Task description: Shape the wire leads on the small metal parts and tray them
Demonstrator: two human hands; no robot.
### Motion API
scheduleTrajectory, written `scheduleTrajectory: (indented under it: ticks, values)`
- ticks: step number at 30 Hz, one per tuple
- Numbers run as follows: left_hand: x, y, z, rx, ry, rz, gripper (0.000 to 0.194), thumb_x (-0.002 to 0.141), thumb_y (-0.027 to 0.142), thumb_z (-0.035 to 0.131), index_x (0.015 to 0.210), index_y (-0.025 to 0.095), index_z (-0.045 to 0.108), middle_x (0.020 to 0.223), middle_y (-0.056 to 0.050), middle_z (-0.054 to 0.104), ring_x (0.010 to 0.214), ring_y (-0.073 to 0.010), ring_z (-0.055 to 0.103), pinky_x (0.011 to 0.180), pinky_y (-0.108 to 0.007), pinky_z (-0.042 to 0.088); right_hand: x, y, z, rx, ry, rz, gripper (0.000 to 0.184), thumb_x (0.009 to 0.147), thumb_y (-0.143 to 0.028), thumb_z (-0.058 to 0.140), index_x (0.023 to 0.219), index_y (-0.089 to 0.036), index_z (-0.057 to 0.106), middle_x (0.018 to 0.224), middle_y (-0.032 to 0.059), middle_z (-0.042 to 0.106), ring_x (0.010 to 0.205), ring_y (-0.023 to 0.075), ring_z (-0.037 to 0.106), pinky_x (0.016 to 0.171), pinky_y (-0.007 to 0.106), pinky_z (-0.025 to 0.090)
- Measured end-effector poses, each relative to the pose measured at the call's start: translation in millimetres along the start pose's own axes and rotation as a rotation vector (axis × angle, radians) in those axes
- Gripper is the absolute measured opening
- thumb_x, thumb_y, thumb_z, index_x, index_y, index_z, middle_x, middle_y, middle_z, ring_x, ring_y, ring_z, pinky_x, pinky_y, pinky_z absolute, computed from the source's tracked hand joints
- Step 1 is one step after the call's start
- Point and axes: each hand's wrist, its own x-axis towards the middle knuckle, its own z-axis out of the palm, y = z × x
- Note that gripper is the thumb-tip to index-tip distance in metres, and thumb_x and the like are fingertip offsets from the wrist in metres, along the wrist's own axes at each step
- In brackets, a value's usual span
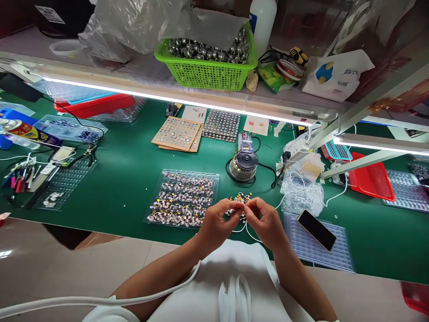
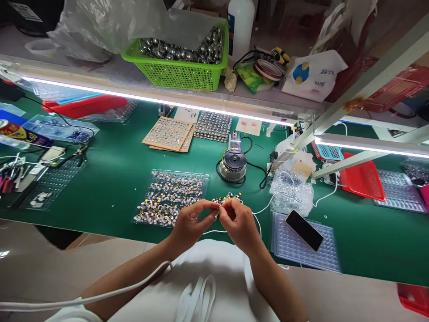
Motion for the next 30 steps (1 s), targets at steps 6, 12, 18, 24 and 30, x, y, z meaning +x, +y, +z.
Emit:
scheduleTrajectory:
  ticks: [6,12,18,24,30]
  values:
    - [-1.4,-0.3,-1.2,0.046,0.026,0.067,0.013,0.082,0.018,0.063,0.089,0.021,0.073,0.087,-0.005,0.074,0.081,-0.0197,0.067,0.079,-0.031,0.052,-0.9,0.3,3.7,0.042,-0.001,0.042,0.017,0.089,-0.033,0.056,0.081,-0.019,0.061,0.066,-0.0007,0.061,0.057,0.0133,0.054,0.053,0.024,0.042]
    - [-2.4,1.0,-2.6,0.030,0.059,0.047,0.013,0.081,0.018,0.063,0.088,0.022,0.073,0.086,-0.004,0.073,0.080,-0.0194,0.067,0.080,-0.030,0.052,-2.2,1.5,7.8,0.050,0.056,0.079,0.022,0.088,-0.041,0.058,0.087,-0.019,0.060,0.064,-0.0014,0.059,0.054,0.0135,0.051,0.052,0.025,0.041]
    - [-1.5,-5.6,-2.8,-0.242,0.032,-0.173,0.014,0.079,0.028,0.068,0.089,0.019,0.073,0.089,-0.005,0.074,0.082,-0.0202,0.068,0.074,-0.030,0.055,0.5,16.7,14.2,0.215,0.088,0.099,0.036,0.085,-0.045,0.063,0.107,-0.019,0.052,0.062,-0.0058,0.053,0.052,0.0125,0.050,0.050,0.024,0.040]
    - [-0.5,-3.6,-5.7,-0.504,-0.005,-0.328,0.024,0.076,0.033,0.073,0.091,0.015,0.065,0.085,-0.006,0.072,0.072,-0.0155,0.066,0.061,-0.024,0.054,-8.3,18.4,15.4,0.422,0.031,0.015,0.028,0.088,-0.039,0.061,0.109,-0.022,0.059,0.097,0.0045,0.060,0.081,0.0169,0.059,0.072,0.029,0.050]
    - [-3.9,1.2,-2.1,-0.581,-0.020,-0.337,0.030,0.074,0.033,0.075,0.089,0.019,0.053,0.077,-0.001,0.068,0.073,-0.0158,0.066,0.065,-0.027,0.055,-12.1,12.0,21.5,0.316,0.111,-0.087,0.017,0.084,-0.033,0.066,0.099,-0.023,0.064,0.101,0.0056,0.060,0.082,0.0183,0.057,0.071,0.031,0.049]
